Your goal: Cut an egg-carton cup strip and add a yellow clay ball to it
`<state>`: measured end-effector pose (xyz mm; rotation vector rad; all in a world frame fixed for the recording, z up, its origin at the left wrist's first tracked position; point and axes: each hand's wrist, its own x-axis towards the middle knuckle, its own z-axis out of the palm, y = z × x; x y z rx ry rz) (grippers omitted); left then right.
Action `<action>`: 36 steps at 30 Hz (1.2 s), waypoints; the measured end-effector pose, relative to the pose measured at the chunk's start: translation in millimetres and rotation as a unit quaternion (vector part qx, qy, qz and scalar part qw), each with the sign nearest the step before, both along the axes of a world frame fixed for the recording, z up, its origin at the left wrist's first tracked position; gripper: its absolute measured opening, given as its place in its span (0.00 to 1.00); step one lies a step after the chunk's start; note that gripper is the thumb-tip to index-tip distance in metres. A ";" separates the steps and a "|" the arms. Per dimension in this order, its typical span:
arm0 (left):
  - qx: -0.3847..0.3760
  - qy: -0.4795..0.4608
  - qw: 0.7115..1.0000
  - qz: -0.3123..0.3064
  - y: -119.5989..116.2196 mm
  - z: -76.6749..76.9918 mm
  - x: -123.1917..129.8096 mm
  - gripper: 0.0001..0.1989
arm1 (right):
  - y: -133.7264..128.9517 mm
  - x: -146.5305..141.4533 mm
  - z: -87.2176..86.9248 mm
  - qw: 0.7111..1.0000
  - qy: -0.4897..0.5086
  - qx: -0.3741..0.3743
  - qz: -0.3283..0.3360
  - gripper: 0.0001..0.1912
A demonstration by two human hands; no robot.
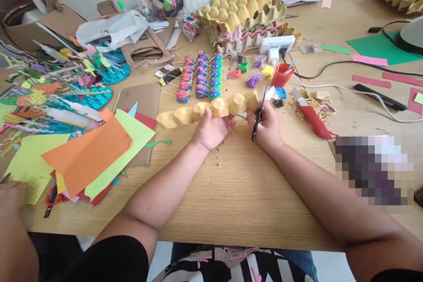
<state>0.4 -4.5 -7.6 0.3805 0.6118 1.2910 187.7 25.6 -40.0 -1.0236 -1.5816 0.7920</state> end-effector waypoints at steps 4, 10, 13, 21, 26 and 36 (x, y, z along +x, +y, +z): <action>-0.038 -0.004 0.999 0.034 0.7 4.4 3.4 0.33 | -5.1 -1.0 8.6 0.999 -0.019 0.020 -0.027 0.20; -0.046 -0.010 0.997 0.057 0.7 9.6 4.1 0.25 | -6.9 -2.9 12.5 1.000 -0.018 0.006 -0.011 0.22; -0.040 -0.013 0.997 0.062 1.6 11.1 1.8 0.22 | -6.0 -4.0 13.4 0.999 0.015 -0.030 -0.004 0.24; -0.049 -0.013 0.996 0.077 5.6 14.8 -4.6 0.24 | -3.1 -4.2 10.0 0.998 0.027 -0.048 0.021 0.28; -0.059 -0.040 0.994 0.083 6.8 17.1 -6.7 0.27 | -3.0 -5.6 6.1 0.998 -0.033 -0.022 0.049 0.26; -0.083 -0.053 0.990 0.097 8.4 20.4 -8.0 0.30 | -13.3 -2.0 19.8 0.991 -0.104 -0.049 0.072 0.25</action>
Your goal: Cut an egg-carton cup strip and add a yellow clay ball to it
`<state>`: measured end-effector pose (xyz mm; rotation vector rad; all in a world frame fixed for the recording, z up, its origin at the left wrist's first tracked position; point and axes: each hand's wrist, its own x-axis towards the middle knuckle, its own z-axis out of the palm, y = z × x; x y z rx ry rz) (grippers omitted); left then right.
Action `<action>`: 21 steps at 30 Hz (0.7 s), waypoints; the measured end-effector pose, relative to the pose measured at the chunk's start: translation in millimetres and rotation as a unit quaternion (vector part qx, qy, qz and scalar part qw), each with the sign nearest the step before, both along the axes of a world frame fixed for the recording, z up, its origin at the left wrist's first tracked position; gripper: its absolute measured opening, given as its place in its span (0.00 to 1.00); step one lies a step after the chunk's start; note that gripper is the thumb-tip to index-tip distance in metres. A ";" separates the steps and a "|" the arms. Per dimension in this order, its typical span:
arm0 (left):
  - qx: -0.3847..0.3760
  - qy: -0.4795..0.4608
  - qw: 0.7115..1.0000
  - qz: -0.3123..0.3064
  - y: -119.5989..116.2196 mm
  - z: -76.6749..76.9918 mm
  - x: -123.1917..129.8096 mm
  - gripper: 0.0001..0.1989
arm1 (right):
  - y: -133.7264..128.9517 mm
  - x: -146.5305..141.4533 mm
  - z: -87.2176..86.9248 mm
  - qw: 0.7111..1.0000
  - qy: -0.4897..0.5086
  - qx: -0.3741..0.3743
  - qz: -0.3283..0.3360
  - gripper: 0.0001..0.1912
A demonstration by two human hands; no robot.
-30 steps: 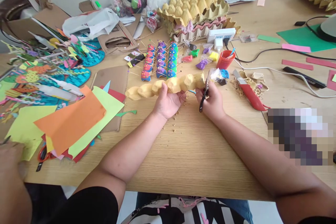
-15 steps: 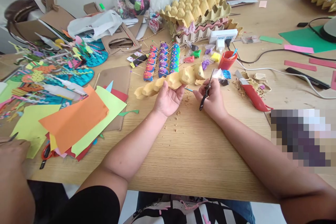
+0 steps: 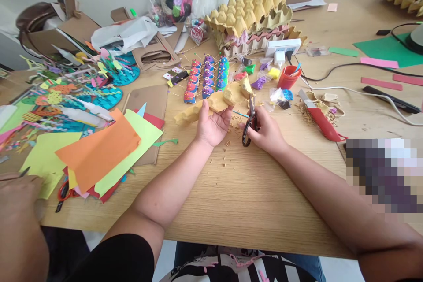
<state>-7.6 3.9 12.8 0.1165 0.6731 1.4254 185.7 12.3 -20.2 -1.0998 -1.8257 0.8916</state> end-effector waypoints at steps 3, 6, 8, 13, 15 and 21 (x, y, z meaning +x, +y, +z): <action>0.008 -0.007 1.000 0.002 1.2 -2.4 -1.5 0.30 | -2.8 0.9 2.9 1.000 -0.028 -0.002 -0.001 0.24; 0.014 -0.004 1.000 0.009 2.8 -6.6 -3.3 0.29 | -3.9 1.8 4.7 0.999 -0.036 -0.001 -0.015 0.24; 0.016 -0.002 1.000 0.012 3.7 -9.0 -4.1 0.29 | -4.1 2.4 5.5 0.999 -0.042 0.003 -0.019 0.26; 0.011 -0.002 1.000 0.023 4.7 -10.2 -3.3 0.30 | -4.3 3.0 7.6 0.997 -0.079 0.008 -0.023 0.28; 0.006 0.002 0.999 0.033 5.1 -10.2 -2.9 0.30 | -4.0 3.1 8.0 0.995 -0.095 0.013 -0.025 0.26; 0.002 0.019 0.998 0.061 6.9 -14.3 -4.2 0.30 | -2.7 2.7 7.8 0.991 -0.122 0.027 -0.041 0.21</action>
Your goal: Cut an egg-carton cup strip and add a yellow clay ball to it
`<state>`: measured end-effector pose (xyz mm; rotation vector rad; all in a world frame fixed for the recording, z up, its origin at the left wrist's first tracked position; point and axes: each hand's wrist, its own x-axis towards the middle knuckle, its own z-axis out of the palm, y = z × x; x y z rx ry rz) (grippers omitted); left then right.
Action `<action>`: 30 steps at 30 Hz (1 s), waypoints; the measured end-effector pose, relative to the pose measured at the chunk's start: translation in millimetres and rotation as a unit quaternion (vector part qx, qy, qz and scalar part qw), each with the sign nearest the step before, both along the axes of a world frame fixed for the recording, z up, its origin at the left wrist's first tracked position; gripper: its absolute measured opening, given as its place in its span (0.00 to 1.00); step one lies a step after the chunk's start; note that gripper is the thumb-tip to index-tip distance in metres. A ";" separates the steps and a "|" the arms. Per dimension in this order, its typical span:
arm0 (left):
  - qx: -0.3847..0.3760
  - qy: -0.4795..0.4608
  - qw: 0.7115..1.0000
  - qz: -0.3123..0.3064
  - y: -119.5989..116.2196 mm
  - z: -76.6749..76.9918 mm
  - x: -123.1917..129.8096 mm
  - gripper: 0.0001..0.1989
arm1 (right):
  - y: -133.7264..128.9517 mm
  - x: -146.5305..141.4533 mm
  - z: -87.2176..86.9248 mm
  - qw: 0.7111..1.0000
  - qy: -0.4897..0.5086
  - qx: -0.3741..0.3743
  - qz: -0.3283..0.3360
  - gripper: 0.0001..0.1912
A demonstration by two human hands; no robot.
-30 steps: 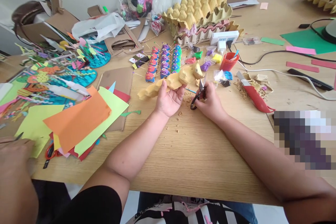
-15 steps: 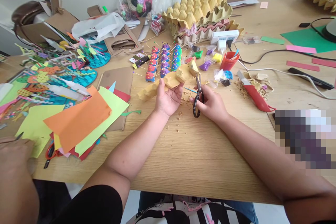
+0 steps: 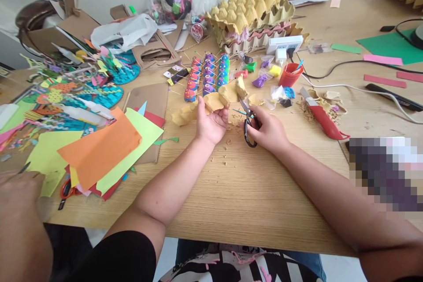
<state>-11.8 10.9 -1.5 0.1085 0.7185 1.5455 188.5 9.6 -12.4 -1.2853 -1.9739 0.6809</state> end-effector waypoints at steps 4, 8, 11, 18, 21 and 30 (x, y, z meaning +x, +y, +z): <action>-0.010 0.015 1.000 0.011 -0.6 1.6 1.0 0.30 | -1.0 -1.1 0.3 1.000 -0.001 -0.001 0.004 0.24; -0.030 0.016 0.999 -0.003 -2.6 6.8 4.2 0.30 | -1.9 -2.9 -0.7 1.000 0.011 -0.009 0.009 0.26; -0.031 0.011 0.999 -0.018 -3.7 7.7 6.1 0.28 | -1.5 -4.1 -2.6 0.999 0.034 -0.018 0.006 0.25; -0.016 0.020 0.999 -0.040 -6.0 4.6 10.3 0.27 | 2.9 -4.3 -5.9 0.998 0.047 -0.031 -0.023 0.27; -0.023 0.038 0.998 -0.044 -7.4 5.9 12.4 0.27 | 4.6 -3.3 -4.3 0.998 0.025 -0.030 -0.042 0.27; -0.029 0.071 0.996 -0.035 -8.7 6.8 15.2 0.29 | -0.7 -3.0 10.5 0.990 -0.128 -0.021 -0.050 0.26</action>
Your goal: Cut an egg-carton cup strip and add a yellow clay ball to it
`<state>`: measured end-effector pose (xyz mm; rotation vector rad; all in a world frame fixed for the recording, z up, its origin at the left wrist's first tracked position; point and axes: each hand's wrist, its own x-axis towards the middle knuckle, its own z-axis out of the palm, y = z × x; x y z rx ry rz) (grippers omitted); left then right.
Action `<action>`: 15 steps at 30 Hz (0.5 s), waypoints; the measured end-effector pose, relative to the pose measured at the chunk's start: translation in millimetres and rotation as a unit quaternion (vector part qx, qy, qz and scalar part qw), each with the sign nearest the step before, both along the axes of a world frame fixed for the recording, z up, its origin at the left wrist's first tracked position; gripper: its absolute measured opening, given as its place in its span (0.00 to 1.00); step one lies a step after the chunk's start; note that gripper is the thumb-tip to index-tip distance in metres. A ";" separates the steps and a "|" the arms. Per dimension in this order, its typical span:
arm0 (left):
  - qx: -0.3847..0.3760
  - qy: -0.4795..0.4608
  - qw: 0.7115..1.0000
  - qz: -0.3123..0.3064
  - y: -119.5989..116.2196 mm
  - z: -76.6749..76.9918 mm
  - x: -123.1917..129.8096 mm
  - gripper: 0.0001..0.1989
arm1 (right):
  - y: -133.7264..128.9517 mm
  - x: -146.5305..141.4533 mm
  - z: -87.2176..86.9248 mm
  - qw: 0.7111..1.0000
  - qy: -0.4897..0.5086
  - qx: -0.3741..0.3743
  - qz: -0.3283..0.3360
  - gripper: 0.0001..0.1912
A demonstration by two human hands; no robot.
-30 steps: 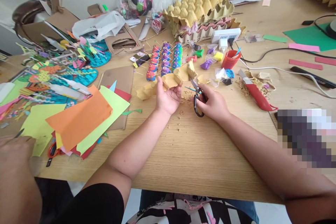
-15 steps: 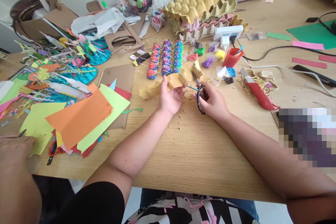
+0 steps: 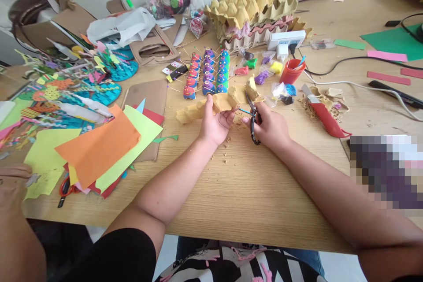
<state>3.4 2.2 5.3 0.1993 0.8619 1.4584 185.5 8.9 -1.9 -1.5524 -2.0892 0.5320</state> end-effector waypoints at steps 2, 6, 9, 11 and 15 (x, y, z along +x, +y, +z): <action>0.002 -0.004 1.000 0.002 0.5 -0.6 -0.5 0.28 | -0.6 -0.6 2.6 1.000 -0.013 -0.007 0.003 0.24; 0.009 -0.002 1.000 0.002 2.4 -3.9 -2.4 0.28 | -0.4 -1.5 5.9 1.000 -0.020 -0.021 0.007 0.22; 0.013 0.005 1.000 0.003 3.3 -6.2 -3.3 0.29 | 0.2 -2.0 5.9 0.999 -0.020 -0.026 0.005 0.22; 0.013 0.005 1.000 0.004 3.5 -6.2 -3.2 0.29 | 0.7 -1.8 4.9 1.000 -0.015 -0.025 0.004 0.22; 0.007 -0.007 1.000 0.018 3.0 -2.8 -2.1 0.28 | 1.6 -0.7 3.1 1.000 -0.004 -0.022 0.004 0.23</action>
